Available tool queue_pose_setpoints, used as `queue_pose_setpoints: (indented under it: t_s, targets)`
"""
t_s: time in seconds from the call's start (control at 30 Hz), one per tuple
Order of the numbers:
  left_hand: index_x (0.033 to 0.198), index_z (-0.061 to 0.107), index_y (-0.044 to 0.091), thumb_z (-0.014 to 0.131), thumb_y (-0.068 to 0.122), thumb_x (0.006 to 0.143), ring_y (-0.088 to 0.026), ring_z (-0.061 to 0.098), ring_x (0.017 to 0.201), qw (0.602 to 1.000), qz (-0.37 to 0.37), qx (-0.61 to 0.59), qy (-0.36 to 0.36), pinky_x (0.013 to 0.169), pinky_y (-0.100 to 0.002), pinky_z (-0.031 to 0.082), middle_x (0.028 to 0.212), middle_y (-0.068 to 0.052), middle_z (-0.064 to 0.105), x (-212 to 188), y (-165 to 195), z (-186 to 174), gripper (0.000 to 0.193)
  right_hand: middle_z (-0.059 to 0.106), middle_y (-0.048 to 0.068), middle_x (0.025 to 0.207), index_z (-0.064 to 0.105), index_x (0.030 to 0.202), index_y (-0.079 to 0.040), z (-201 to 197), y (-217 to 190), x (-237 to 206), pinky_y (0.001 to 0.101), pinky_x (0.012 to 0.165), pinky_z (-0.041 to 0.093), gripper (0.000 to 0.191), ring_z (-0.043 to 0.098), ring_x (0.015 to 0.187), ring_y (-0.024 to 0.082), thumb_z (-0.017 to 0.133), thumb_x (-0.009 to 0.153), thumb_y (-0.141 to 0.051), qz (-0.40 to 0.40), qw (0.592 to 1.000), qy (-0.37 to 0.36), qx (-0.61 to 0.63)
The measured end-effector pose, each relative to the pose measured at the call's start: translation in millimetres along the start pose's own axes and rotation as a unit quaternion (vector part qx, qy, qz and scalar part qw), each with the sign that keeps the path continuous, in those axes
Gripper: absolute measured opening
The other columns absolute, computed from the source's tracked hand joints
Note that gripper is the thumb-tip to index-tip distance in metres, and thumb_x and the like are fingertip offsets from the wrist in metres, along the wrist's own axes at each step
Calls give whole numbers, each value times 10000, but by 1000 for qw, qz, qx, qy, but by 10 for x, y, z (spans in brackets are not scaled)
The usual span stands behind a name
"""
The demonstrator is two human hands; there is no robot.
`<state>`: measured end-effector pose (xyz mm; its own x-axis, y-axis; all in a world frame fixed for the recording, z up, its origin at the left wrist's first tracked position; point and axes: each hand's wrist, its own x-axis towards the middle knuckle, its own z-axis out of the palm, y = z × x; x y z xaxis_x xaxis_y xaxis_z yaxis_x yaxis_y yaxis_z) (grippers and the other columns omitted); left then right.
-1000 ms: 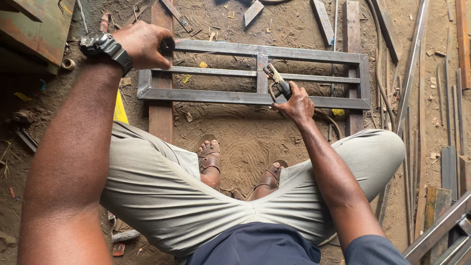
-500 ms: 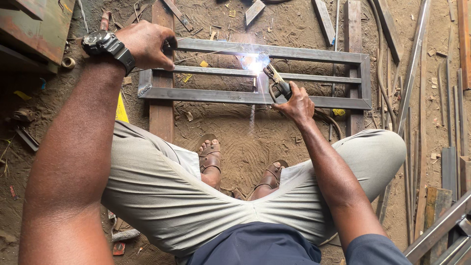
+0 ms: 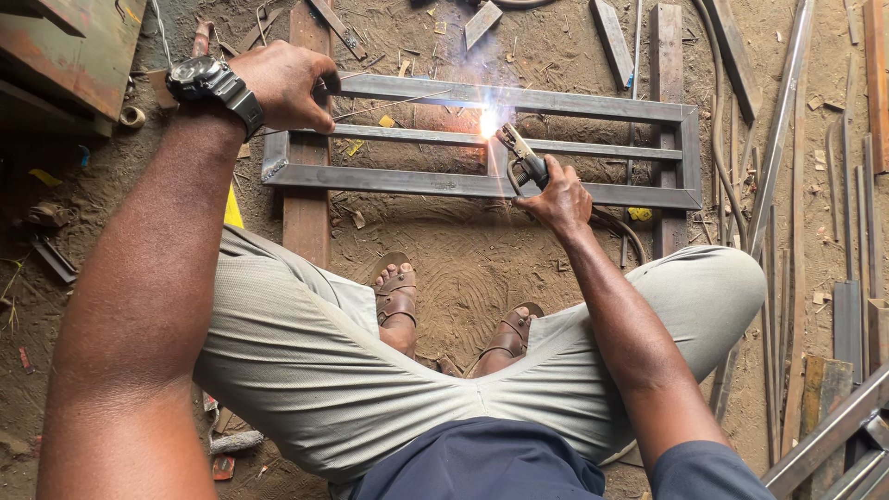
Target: The person welds a rectangular metal frame using a handheld welding torch and electrode rod. They sit on the ground, apply welds along the frame's joints, and reposition the frame to access different sections.
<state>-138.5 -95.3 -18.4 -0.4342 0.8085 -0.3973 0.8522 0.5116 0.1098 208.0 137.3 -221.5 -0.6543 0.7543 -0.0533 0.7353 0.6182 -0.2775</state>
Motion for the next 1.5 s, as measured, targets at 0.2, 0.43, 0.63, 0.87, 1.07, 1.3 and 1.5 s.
queue_pose_setpoints:
  t_s: [0.2,0.43,0.63,0.87,1.07,1.3,1.5]
  targets:
    - [1172,724,168,797,303,830,-255,754,940,1000,6,-6,-4,846,-466,600,1019,-89,777,55,-50,47,375,622,180,1061,505,1478,-108,37,6,14,468,704,621,1061,695,889,305,955,621,-542,-32,999,19,-39]
    - [1286,674,173,842,322,811,-273,709,992,999,0,-44,24,866,-483,566,1086,-101,731,59,-113,47,525,620,177,1069,495,1493,-123,-7,-35,-9,473,721,623,1064,695,902,302,944,629,-553,-19,999,3,-28]
    - [1296,700,179,831,308,834,-282,723,990,995,55,-25,85,901,-547,511,1058,-109,767,72,-316,64,498,628,198,1078,499,1487,-71,-39,-62,-36,477,721,615,990,694,932,315,926,731,-545,-1,1000,8,4]
    - [1257,696,218,831,354,820,-308,708,1041,989,50,-90,106,952,-597,586,1150,-109,725,132,-362,140,477,638,226,1135,498,1476,-42,-3,-18,9,461,713,638,1052,702,949,327,959,636,-476,-23,999,33,-2]
    - [1256,700,318,820,370,830,-306,629,1171,995,9,-13,94,1061,-861,143,1208,-30,716,65,-282,103,446,646,222,1110,511,1479,-77,6,5,0,461,689,631,1040,699,935,325,959,636,-489,-10,1000,18,-10]
    - [1299,681,327,809,354,837,-293,634,1206,996,-1,-13,83,1085,-861,117,1246,-14,716,30,-220,62,480,650,197,1084,516,1479,-68,24,10,0,454,698,634,1035,702,925,299,950,636,-482,-24,999,25,1]
    - [1331,651,321,855,484,769,-344,603,1231,997,-6,5,72,1095,-835,93,1249,-68,698,25,-224,59,619,635,191,1057,509,1480,-73,30,6,-6,475,707,625,1029,698,920,309,946,643,-479,-26,999,18,-7]
